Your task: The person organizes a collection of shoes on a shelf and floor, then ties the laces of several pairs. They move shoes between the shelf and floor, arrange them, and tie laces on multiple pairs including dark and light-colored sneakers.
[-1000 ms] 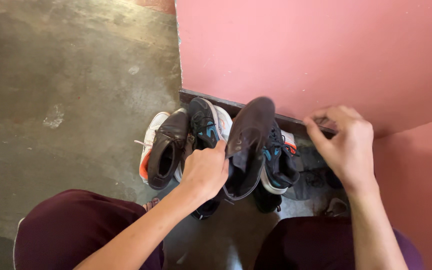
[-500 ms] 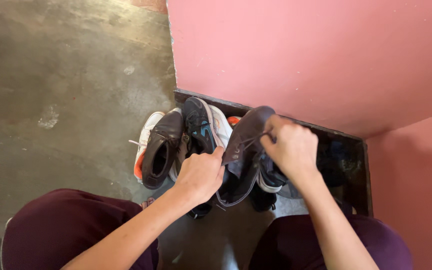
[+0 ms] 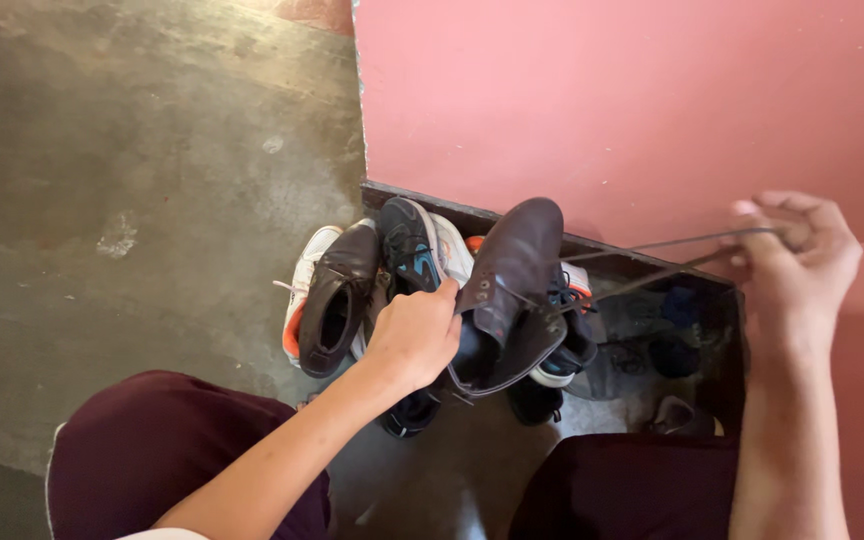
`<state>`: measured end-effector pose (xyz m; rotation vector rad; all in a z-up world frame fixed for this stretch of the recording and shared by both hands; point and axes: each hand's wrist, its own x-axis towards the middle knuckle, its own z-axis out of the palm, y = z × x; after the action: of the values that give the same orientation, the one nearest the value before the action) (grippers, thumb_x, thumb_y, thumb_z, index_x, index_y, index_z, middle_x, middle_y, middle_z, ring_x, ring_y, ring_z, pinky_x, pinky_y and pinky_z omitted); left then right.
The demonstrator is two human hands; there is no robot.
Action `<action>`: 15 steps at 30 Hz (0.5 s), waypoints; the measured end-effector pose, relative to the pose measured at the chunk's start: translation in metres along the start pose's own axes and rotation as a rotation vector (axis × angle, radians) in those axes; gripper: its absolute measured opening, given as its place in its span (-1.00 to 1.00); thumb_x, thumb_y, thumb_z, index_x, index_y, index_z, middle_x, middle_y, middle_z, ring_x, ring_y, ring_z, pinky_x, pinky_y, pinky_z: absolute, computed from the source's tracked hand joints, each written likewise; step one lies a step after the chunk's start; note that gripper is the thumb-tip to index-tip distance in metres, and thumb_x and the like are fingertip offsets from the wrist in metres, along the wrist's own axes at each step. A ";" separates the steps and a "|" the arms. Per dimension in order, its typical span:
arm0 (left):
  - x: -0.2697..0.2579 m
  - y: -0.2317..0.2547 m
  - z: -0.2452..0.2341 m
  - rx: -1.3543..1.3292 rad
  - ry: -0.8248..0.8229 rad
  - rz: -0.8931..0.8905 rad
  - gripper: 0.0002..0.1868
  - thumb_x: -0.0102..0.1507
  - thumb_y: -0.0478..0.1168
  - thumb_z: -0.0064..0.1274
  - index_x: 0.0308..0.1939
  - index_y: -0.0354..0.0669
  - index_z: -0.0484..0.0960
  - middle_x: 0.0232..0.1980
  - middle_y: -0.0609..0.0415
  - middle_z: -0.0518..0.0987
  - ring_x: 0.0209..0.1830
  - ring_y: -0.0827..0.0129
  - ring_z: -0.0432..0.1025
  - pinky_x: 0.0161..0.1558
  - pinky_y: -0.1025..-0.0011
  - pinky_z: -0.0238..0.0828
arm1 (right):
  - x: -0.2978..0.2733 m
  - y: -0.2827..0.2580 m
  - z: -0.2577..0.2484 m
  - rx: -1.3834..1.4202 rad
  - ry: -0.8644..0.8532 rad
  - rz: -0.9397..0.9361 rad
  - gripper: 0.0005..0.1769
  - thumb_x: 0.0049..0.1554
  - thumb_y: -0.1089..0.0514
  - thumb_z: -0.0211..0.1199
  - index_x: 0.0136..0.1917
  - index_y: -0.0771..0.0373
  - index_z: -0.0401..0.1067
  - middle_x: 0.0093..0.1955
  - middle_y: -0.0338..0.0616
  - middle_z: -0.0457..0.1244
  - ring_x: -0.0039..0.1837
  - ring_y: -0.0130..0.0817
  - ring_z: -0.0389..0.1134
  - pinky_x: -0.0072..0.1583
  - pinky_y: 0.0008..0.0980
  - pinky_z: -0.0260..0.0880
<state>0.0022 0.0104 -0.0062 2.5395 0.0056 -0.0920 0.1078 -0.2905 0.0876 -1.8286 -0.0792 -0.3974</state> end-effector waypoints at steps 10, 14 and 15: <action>-0.005 -0.002 -0.012 0.008 0.006 -0.067 -0.68 0.29 -0.14 -0.01 0.03 -0.26 0.49 -0.30 -0.25 0.65 -0.25 -0.20 0.56 -0.13 -0.05 0.49 | 0.032 0.078 -0.057 0.760 0.089 0.269 -0.52 0.50 -0.13 -0.12 -0.09 0.10 0.47 -0.41 -0.45 0.07 -0.37 -0.55 0.04 -0.18 -0.44 0.11; -0.004 -0.005 -0.012 -0.012 0.040 -0.093 -0.70 0.29 -0.12 -0.01 0.00 -0.24 0.51 -0.29 -0.26 0.64 -0.23 -0.22 0.55 -0.13 -0.07 0.48 | 0.051 0.110 -0.095 0.957 0.122 0.292 -0.61 0.45 -0.01 -0.08 -0.13 0.09 0.44 -0.40 -0.43 0.11 -0.37 -0.54 0.07 -0.17 -0.44 0.14; -0.003 -0.007 -0.013 -0.014 0.053 -0.098 -0.71 0.30 -0.11 -0.02 -0.01 -0.23 0.51 -0.29 -0.26 0.64 -0.23 -0.21 0.55 -0.12 -0.07 0.48 | 0.054 0.119 -0.103 0.918 0.177 0.310 -0.62 0.44 0.00 -0.08 -0.12 0.09 0.45 -0.40 -0.42 0.13 -0.37 -0.53 0.09 -0.17 -0.43 0.15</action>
<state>-0.0001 0.0232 0.0010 2.5268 0.1508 -0.0634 0.1652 -0.4312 0.0197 -0.8752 0.1289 -0.2367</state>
